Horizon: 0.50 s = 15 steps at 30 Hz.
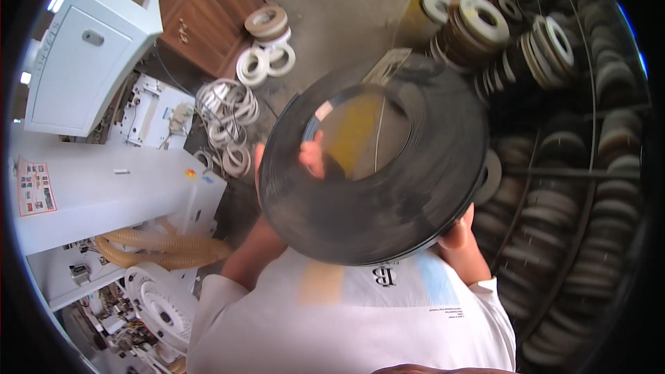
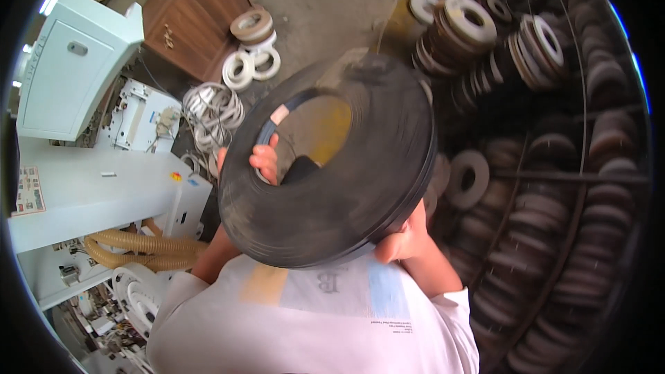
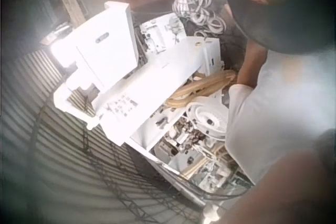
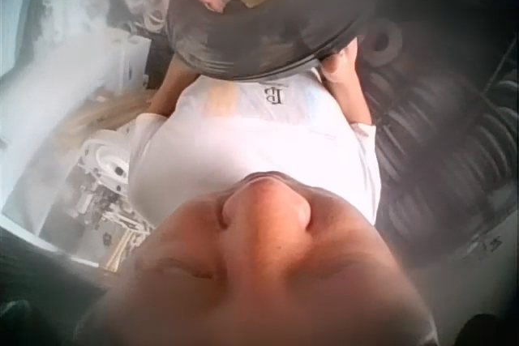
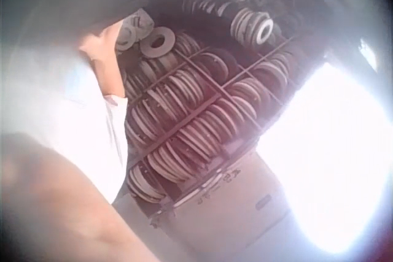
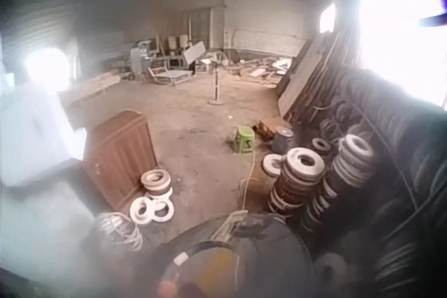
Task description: The person picks up and examines black panels, then operates a large industrial woodworking machine by interacting with its control panel and feeding a narrow black strip into it. They then retrieve a roll of black tape from a storage area, apply yellow tape to its surface while walking, and then move a white table in the workshop.
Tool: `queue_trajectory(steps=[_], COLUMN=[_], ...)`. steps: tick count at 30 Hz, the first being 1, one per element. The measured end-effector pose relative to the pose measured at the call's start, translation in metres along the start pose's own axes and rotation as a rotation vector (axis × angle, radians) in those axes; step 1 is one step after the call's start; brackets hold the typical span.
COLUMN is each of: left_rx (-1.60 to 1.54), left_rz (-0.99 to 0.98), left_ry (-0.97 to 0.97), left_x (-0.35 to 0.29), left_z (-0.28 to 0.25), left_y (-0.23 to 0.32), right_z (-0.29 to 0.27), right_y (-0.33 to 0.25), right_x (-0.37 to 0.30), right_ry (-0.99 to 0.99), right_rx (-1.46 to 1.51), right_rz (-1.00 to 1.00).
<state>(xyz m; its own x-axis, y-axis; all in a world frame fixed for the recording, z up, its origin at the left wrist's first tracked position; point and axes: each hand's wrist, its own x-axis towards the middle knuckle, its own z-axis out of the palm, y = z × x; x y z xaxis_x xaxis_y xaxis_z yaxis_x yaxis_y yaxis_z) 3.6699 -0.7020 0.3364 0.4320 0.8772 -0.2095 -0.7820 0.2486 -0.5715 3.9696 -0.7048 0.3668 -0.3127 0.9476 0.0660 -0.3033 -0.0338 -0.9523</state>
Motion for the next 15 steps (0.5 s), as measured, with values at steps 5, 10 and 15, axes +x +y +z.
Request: queue_trajectory(steps=[5,10,15], left_rx=[0.352,0.711,0.63], left_rz=[0.161,0.42,0.526], left_ry=[-0.187,-0.047,0.082], left_x=[0.117,0.254,0.367], left_z=[0.044,0.117,0.201], left_y=[0.072,0.147,0.211], right_z=[-0.046,-0.078,-0.113], right_y=[0.032,0.075,0.116], right_x=[0.167,0.346,0.513], right_ry=[0.005,0.107,0.136], right_rx=[0.19,0.262,0.469], right_rz=[0.199,0.362,0.684])
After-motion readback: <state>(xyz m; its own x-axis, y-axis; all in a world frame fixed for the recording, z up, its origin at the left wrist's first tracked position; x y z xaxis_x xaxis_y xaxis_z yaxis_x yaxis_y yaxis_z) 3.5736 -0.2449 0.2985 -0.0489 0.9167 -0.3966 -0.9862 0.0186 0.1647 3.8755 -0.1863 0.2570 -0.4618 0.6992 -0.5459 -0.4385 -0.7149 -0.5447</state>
